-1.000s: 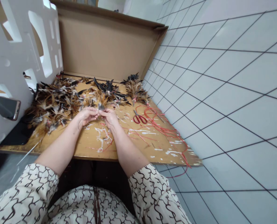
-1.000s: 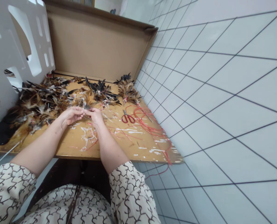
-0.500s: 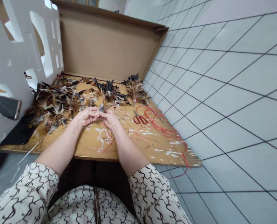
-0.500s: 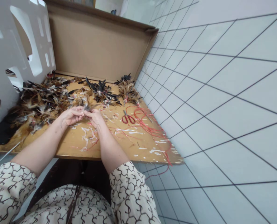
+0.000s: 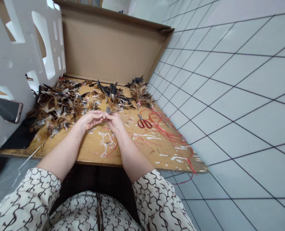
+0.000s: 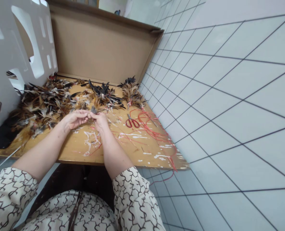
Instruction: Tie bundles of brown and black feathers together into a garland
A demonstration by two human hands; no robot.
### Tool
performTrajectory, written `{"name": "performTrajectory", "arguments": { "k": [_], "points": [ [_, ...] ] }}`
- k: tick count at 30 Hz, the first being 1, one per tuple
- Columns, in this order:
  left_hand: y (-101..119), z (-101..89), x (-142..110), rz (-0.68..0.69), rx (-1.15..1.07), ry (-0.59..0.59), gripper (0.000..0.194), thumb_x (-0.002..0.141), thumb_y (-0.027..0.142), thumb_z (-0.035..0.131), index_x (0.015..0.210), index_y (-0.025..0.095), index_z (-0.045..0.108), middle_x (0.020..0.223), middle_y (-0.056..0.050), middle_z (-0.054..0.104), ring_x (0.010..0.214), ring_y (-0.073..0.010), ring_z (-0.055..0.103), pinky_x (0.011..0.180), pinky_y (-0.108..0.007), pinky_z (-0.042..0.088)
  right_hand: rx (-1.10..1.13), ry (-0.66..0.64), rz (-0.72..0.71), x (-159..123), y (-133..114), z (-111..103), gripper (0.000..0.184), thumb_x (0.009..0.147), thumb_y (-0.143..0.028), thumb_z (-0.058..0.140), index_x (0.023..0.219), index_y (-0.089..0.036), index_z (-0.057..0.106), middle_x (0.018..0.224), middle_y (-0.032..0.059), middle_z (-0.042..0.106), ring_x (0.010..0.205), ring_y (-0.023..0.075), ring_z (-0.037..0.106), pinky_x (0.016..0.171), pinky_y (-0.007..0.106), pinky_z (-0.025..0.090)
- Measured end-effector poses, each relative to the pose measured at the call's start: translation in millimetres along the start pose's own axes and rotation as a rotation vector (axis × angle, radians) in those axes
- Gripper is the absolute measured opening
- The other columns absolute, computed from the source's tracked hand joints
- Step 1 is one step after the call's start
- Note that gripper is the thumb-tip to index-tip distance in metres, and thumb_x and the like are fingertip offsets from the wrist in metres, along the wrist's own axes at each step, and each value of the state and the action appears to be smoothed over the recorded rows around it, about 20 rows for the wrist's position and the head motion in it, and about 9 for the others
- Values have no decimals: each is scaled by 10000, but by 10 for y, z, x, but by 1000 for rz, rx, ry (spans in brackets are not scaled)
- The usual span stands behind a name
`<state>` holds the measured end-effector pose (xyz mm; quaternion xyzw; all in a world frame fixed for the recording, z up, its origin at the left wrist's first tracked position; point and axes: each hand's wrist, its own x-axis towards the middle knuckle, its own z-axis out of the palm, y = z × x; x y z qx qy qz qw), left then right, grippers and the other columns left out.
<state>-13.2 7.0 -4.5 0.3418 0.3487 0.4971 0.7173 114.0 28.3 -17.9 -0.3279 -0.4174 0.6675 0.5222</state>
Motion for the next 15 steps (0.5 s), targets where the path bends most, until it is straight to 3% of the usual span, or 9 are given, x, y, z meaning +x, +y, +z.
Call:
{"name": "performTrajectory", "arguments": {
  "k": [15],
  "points": [
    [7,62,-34,-10,34,82,184,691,-37,563,567,77,634,506,-39,609,407,-51,520,434,-144,425,109,-52,50,2,8,5,137,578,-112,702,511,-139,585,470,-32,565,452,57,484,484,183,382]
  ]
}}
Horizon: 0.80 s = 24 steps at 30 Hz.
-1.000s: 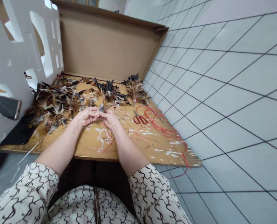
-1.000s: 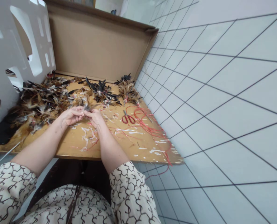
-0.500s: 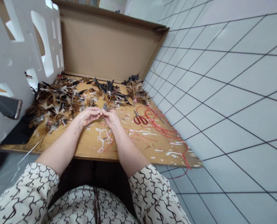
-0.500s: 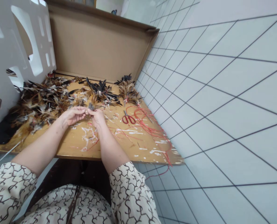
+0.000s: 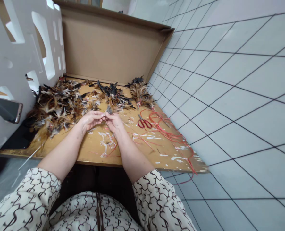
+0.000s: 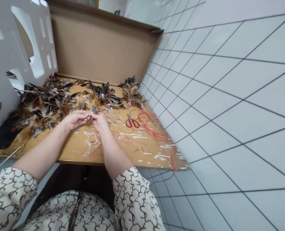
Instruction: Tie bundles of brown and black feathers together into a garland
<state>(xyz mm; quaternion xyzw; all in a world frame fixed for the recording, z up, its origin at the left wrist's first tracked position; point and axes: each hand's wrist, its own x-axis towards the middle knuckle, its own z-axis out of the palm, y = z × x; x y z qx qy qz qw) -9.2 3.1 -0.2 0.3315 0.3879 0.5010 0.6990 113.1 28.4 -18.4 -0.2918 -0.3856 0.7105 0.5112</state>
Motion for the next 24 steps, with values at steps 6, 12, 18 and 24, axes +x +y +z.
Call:
{"name": "performTrajectory", "arguments": {
  "k": [6,12,18,24],
  "points": [
    [11,2,-11,-12,21,11,193,695,-29,555,554,84,622,505,-37,607,419,-50,517,443,-147,418,-13,1,-9,-3,17,-3,133,545,-121,717,505,-130,590,468,-30,565,450,54,478,503,192,388],
    [14,-2,-8,-18,17,-13,135,672,-20,595,590,78,640,522,-39,613,422,-51,527,450,-145,433,-83,17,-53,11,28,-16,136,489,-157,742,519,-125,613,461,-23,574,437,55,468,477,201,343],
    [9,-6,-1,-43,-3,15,172,687,-27,568,563,76,628,492,-37,599,407,-52,519,424,-141,424,-157,29,-123,11,42,-21,165,471,-199,753,526,-134,611,491,-28,583,466,53,463,510,210,339],
    [12,-16,0,-59,17,-17,184,682,-33,560,547,80,614,488,-35,594,386,-51,503,417,-146,419,-153,37,-133,-15,27,3,170,444,-194,756,518,-144,610,493,-31,587,488,70,493,545,225,368]
  ]
}}
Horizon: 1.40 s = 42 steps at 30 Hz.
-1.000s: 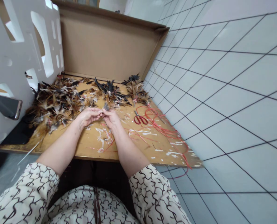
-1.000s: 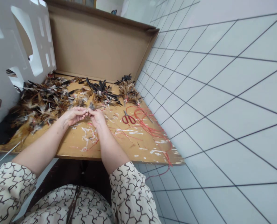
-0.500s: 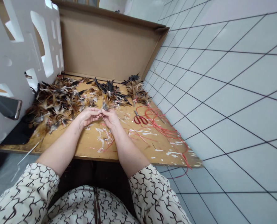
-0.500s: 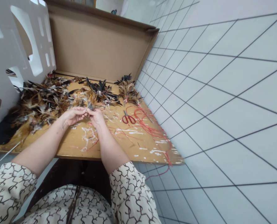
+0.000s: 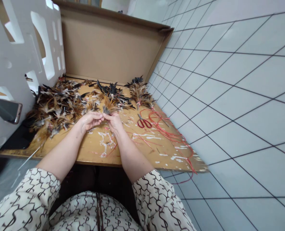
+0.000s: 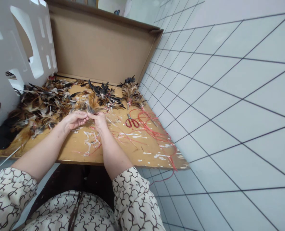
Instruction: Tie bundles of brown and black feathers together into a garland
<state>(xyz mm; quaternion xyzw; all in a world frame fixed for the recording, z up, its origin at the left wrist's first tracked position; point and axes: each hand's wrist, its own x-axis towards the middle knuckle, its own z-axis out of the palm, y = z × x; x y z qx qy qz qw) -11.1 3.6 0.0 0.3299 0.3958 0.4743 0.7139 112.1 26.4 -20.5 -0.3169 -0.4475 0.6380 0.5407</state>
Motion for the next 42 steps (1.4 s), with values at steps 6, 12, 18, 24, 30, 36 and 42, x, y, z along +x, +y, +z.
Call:
{"name": "performTrajectory", "arguments": {
  "k": [6,12,18,24,30,36,42],
  "points": [
    [6,4,4,2,30,22,195,678,-42,551,533,77,602,473,-40,583,367,-59,501,406,-156,416,-7,-15,35,19,23,-14,179,462,-178,764,539,-139,607,511,-24,589,484,66,490,532,222,375],
    [9,-27,14,-12,41,-15,168,662,-25,573,528,73,599,465,-40,573,367,-66,500,390,-158,401,18,-69,75,11,-5,-18,197,467,-189,771,576,-139,615,534,-19,607,489,76,508,550,232,408],
    [-5,-25,17,-28,63,-6,186,669,-29,551,522,78,595,459,-39,569,358,-66,494,385,-161,399,-5,-27,24,-7,-41,3,198,424,-188,766,538,-148,609,528,-33,603,508,74,509,581,231,412],
    [-19,-18,22,42,78,-5,121,648,16,628,551,85,609,535,-49,615,443,-84,557,463,-186,458,-87,31,-2,11,-23,-3,167,458,-216,733,509,-150,588,481,-36,566,486,79,487,586,250,405],
    [-33,22,7,42,36,12,124,676,14,613,571,78,628,522,-45,612,431,-70,535,477,-185,459,-81,63,-41,17,-17,-10,177,433,-210,732,509,-147,586,506,-37,572,502,71,479,591,245,396],
    [-36,56,5,-2,0,51,189,681,-25,574,531,88,594,470,-16,571,380,-49,488,426,-160,420,-29,24,-9,9,-7,-11,208,416,-217,752,496,-146,574,487,-39,563,494,71,482,576,240,391],
    [-70,138,-22,143,144,129,218,660,0,600,472,106,566,422,-1,551,342,-43,442,398,-158,376,-27,40,-6,31,18,-35,228,415,-241,766,510,-151,580,487,-34,561,492,78,479,542,240,377]
  ]
}}
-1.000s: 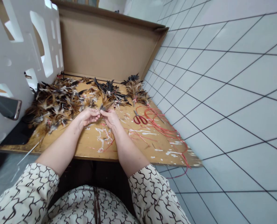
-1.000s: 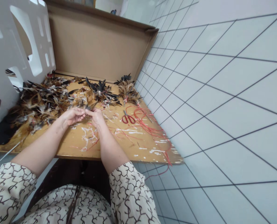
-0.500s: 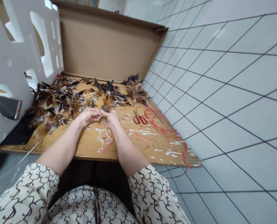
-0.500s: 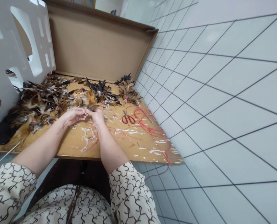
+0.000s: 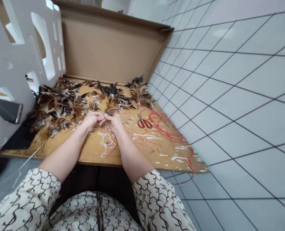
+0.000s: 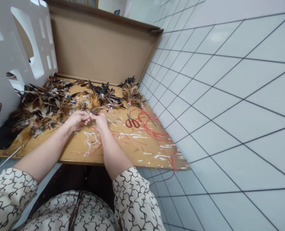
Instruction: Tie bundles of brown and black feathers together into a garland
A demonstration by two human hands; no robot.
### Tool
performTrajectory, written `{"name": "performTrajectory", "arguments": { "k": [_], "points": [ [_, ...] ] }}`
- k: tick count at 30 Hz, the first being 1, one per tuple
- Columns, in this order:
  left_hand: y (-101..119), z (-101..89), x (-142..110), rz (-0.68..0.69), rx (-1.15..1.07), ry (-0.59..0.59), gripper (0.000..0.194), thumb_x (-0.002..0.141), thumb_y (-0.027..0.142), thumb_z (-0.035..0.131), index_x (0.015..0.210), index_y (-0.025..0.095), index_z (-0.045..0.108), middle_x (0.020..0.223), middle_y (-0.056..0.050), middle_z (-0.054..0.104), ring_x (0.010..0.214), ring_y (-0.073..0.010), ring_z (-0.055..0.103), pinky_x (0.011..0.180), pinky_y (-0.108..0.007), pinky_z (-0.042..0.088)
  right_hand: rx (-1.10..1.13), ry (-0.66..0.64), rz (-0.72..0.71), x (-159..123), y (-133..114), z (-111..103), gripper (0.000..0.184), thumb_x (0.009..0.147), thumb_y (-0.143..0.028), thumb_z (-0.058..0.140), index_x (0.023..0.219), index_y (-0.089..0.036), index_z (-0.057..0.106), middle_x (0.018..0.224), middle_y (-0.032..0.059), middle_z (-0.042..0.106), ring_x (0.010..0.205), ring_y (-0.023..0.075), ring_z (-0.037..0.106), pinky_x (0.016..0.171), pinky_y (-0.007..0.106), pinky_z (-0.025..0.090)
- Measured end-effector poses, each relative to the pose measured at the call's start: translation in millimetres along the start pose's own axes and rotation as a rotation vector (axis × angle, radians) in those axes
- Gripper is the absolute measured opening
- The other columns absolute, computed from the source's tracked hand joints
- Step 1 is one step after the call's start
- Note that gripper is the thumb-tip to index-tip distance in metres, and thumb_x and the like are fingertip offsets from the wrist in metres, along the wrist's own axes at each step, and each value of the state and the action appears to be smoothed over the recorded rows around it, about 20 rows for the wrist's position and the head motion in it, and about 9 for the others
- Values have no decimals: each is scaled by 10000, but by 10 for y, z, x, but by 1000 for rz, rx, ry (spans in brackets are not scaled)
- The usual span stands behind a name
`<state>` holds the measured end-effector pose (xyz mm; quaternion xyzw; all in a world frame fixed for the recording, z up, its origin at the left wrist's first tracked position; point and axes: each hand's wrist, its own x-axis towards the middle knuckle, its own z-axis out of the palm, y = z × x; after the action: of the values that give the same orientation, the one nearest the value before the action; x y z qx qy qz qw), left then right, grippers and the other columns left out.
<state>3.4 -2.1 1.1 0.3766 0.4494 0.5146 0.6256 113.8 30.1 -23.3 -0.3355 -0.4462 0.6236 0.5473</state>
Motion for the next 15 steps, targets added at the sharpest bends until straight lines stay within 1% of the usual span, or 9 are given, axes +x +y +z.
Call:
{"name": "performTrajectory", "arguments": {
  "k": [3,5,8,11,13,15],
  "points": [
    [-20,55,-21,116,56,48,232,652,23,616,451,122,554,390,21,527,333,-34,411,381,-149,333,-19,25,0,17,13,-2,250,406,-261,778,516,-153,582,499,-30,565,498,81,479,531,239,366],
    [-32,75,-26,149,79,74,239,649,26,613,444,129,546,379,30,517,329,-32,399,378,-148,314,-31,20,10,24,19,3,259,414,-273,782,514,-152,575,496,-31,556,497,80,472,521,238,357],
    [-37,77,-23,164,129,91,246,649,15,587,439,134,542,374,34,511,329,-35,398,387,-155,313,-14,20,11,30,8,10,279,427,-261,783,483,-154,531,459,-49,509,459,61,420,490,229,324],
    [-28,53,-10,164,185,99,263,649,-1,565,426,136,535,369,31,510,328,-38,400,394,-161,321,34,50,-9,44,-56,-12,298,450,-223,775,476,-165,484,434,-69,463,433,46,375,461,216,301],
    [-15,25,7,151,195,113,268,652,-6,555,425,134,536,372,24,518,330,-41,408,400,-164,331,84,75,-14,60,-131,-62,293,477,-200,763,507,-175,473,458,-74,467,448,47,392,465,206,320],
    [2,-17,30,129,160,133,249,647,-4,564,437,130,542,382,14,528,340,-46,424,411,-170,349,117,87,-31,82,-216,-140,274,521,-194,743,535,-185,470,467,-77,448,455,48,393,473,202,343]
  ]
}}
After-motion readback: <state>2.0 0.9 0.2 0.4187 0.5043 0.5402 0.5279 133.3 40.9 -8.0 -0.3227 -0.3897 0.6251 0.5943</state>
